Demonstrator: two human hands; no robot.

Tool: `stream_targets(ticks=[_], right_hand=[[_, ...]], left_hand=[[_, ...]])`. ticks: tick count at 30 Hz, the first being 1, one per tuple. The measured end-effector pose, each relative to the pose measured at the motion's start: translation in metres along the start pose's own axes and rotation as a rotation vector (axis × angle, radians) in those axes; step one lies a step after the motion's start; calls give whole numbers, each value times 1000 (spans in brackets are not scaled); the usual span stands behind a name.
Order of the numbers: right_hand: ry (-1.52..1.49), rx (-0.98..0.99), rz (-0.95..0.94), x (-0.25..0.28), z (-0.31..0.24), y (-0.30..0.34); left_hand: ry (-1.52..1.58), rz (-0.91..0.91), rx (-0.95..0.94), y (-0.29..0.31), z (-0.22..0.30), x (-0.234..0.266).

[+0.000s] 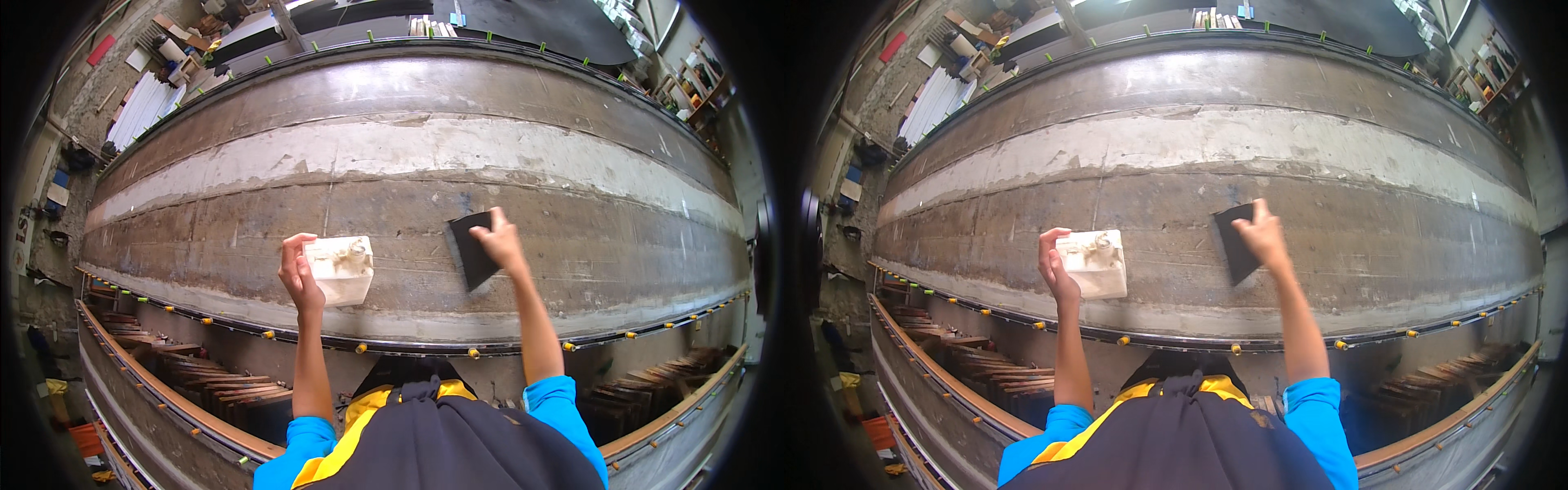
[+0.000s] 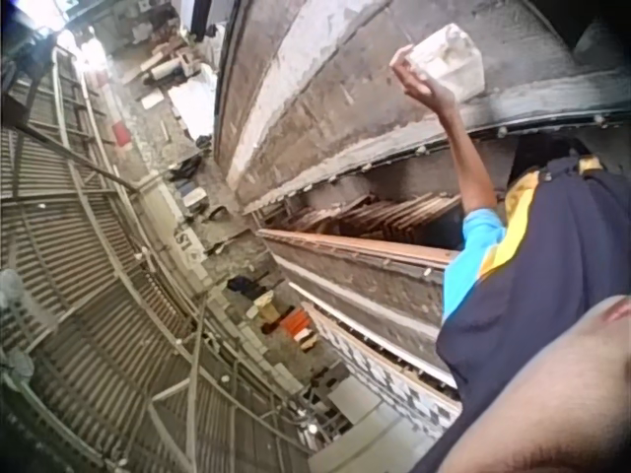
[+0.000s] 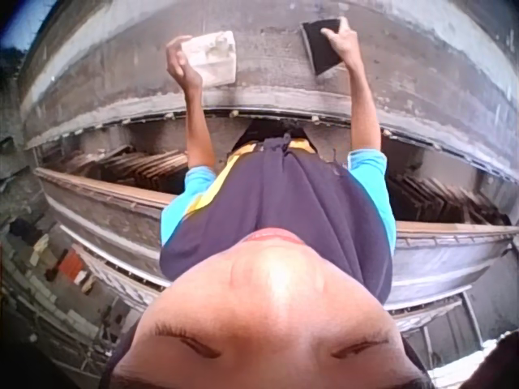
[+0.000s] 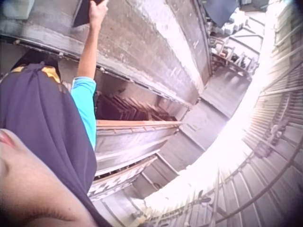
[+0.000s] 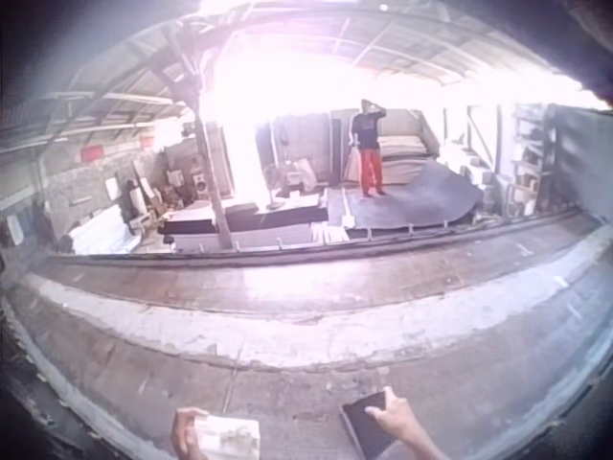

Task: The person pours a white liquid from a plastic container onto a large wooden surface and spreads it evenly using a black scraper. The person moves along the curved surface, repeatedly pouring and scraping to cover the area.

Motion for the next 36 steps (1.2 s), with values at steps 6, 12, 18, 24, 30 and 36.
stream_targets(ticks=[6,12,18,24,30,36], right_hand=[[403,-33,-19,8,-35,-8],[164,96,-207,-75,-62,-35],[4,-81,301,51,28,-88],[114,37,224,-16,-46,-88],[10,37,-50,-142,-85,-104],[104,-78,423,16,19,-84]], left_hand=[[15,-6,12,-20,-19,8],[34,-58,6,-52,-16,-9],[92,-28,12,-76,-39,-10],[33,5,66,-88,-66,0],[-76,-99,58,-97,-58,-14],[-250,-255,30,-107,-48,-35]])
Point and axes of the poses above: each hand's wrist, its own y-axis away from the middle knuckle, its own x-axis out of the back of the hand, z = x × y, the point moved 5 cm from there along -y, towards the middle knuckle, and after that the axes turned 7 degrees about x, right-handed, at the moved point
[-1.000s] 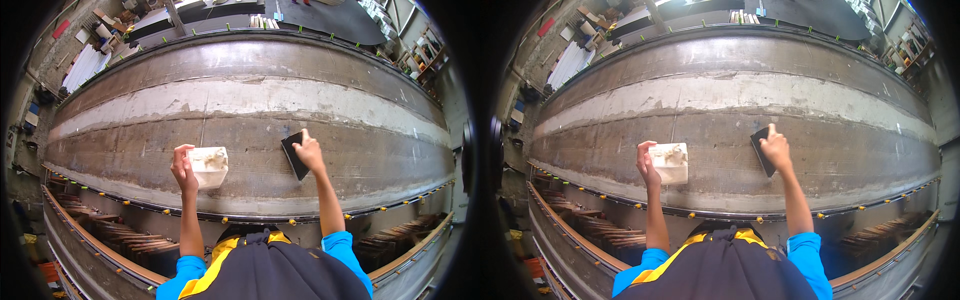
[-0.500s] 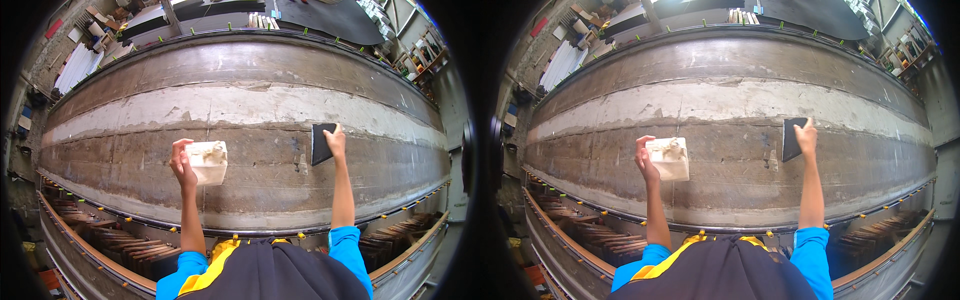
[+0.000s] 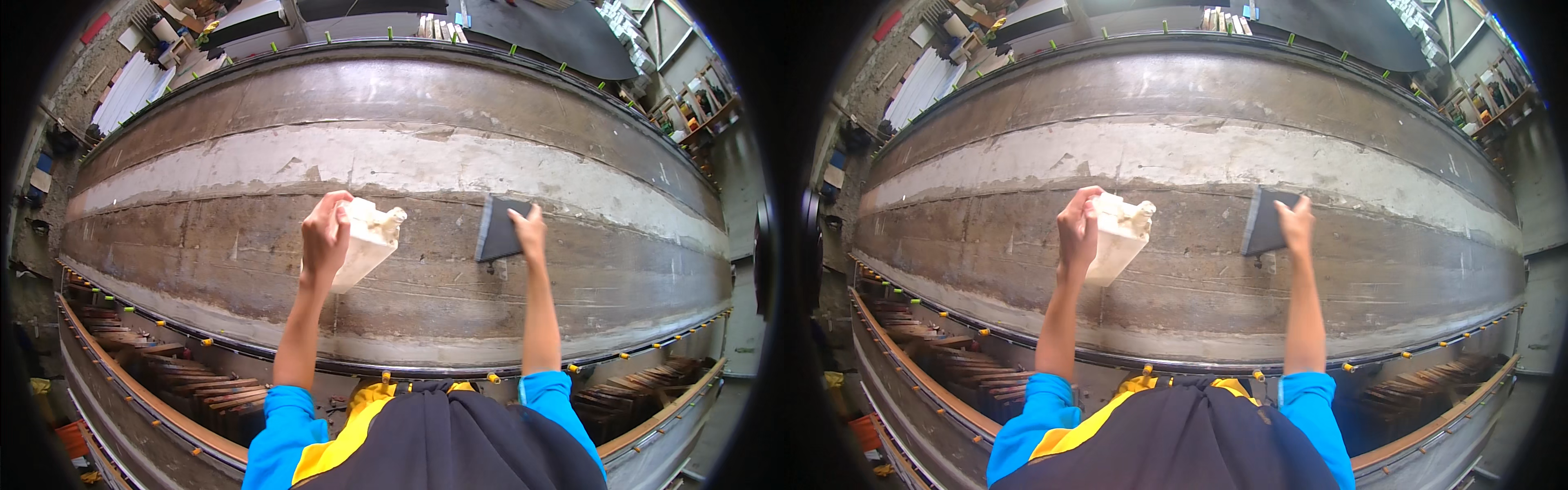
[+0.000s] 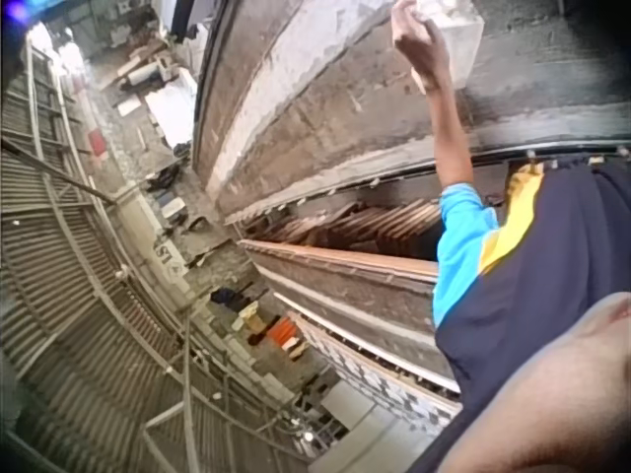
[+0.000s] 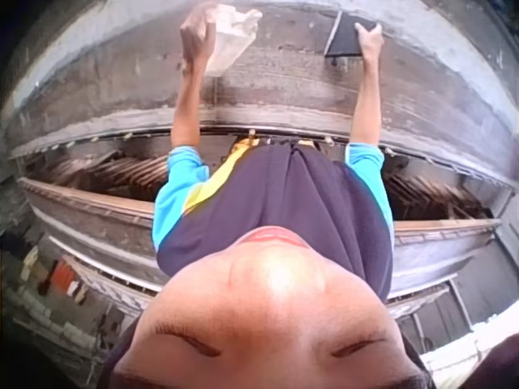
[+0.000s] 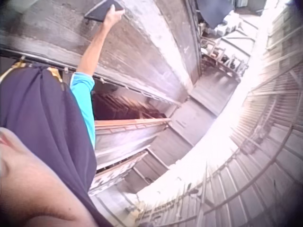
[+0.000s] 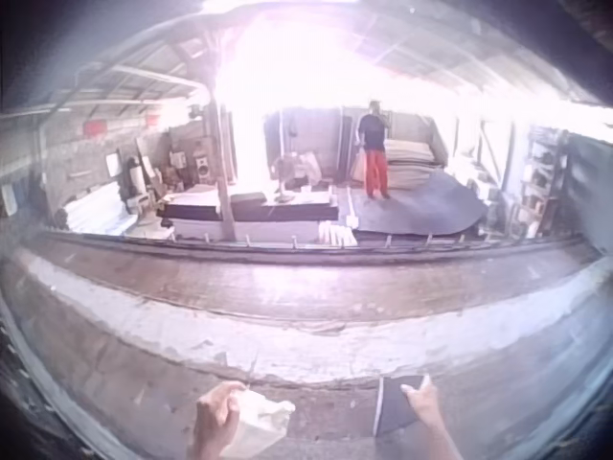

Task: The person pours a white liquid from a plastic container onto a large wooden surface and spreads it evenly using a black scraper. The person moves along the curved surface, repeatedly pouring and scraping to cover the area.

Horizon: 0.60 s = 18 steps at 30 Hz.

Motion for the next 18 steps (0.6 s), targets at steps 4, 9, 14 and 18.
stream_targets(ticks=[4,9,14,18], right_hand=[[22,-60,126,107,60,14],[-378,-123,209,174,74,62],[-480,-156,327,208,88,93],[-578,-197,282,234,116,94]], left_hand=[[-201,-209,-174,-8,38,-40],[-659,-373,-532,2,87,-141],[-848,-551,-601,24,125,-222],[-861,-590,-611,36,151,-268]])
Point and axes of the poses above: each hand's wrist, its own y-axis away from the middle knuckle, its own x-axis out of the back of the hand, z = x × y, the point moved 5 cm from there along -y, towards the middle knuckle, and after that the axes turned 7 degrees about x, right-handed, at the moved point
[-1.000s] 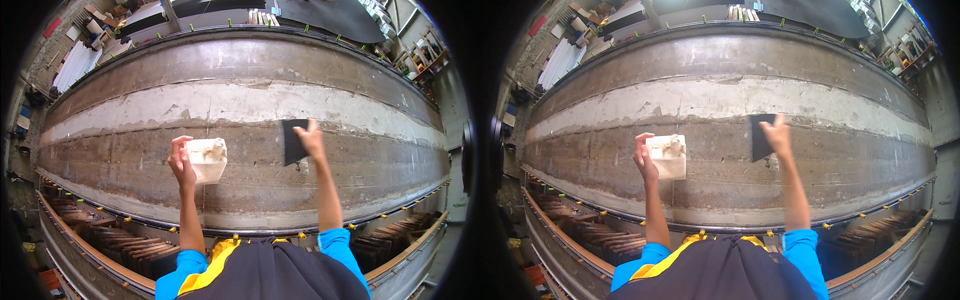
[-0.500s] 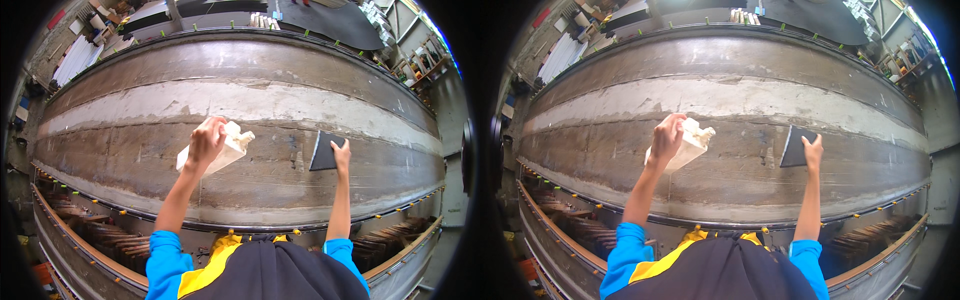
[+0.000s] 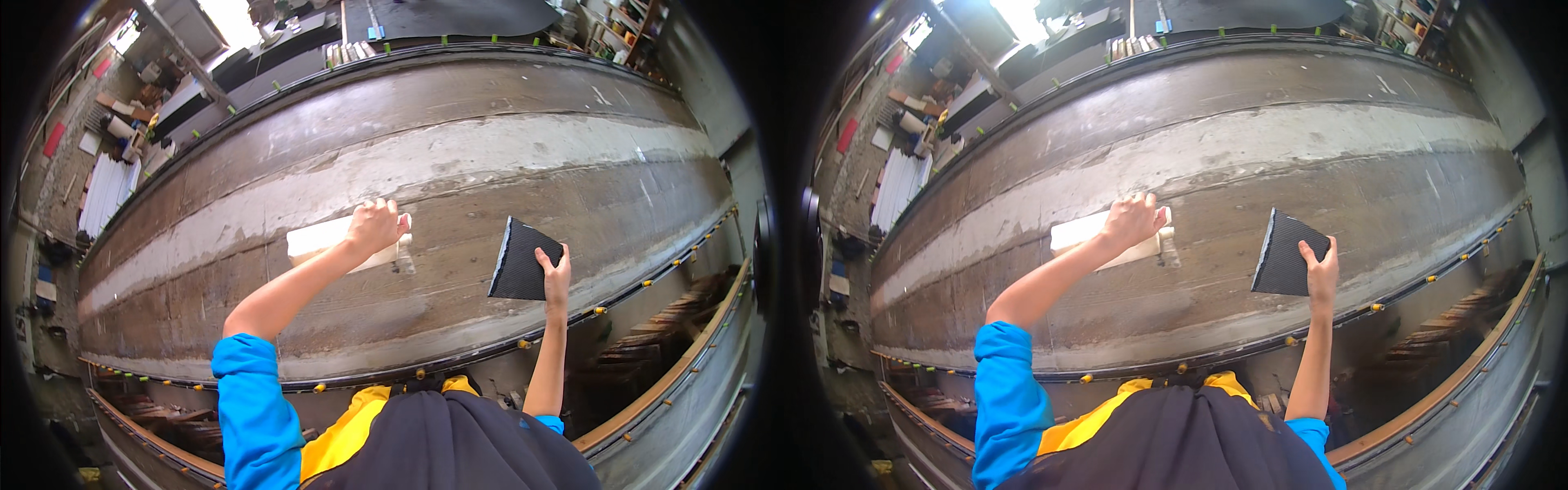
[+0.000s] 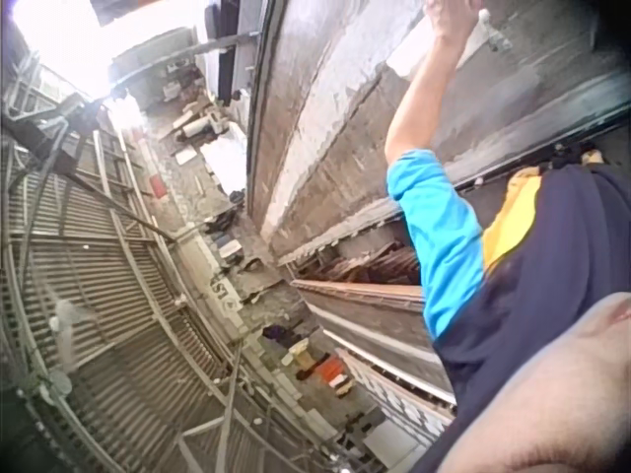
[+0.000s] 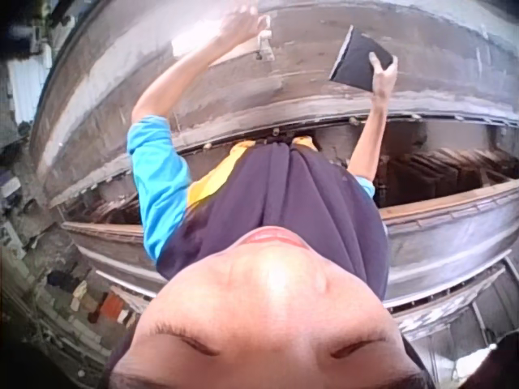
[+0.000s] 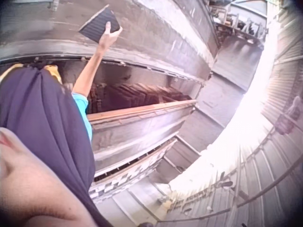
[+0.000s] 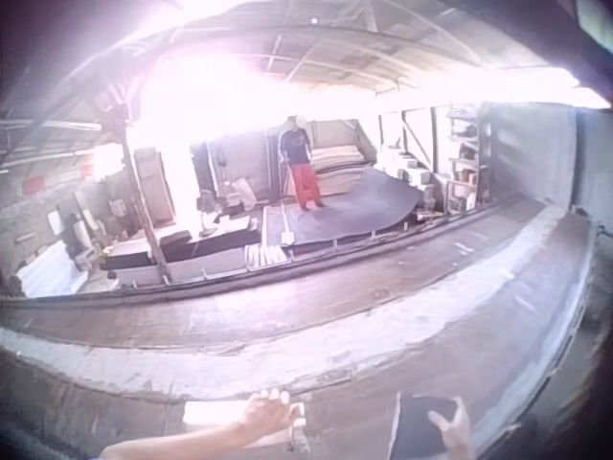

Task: The person pours a white liquid from a plastic container onto a large wooden surface and spreads it evenly using a black scraper. The person moves along the curved surface, repeatedly pouring and scraping to cover the area.

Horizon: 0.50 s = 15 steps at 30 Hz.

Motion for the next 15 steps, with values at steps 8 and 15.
stream_targets(ticks=[8,15], right_hand=[[-109,-23,-27,42,34,-39],[-95,-32,-50,70,45,-66]], left_hand=[[-9,-8,-47,-61,85,1],[4,-62,23,-112,121,-9]])
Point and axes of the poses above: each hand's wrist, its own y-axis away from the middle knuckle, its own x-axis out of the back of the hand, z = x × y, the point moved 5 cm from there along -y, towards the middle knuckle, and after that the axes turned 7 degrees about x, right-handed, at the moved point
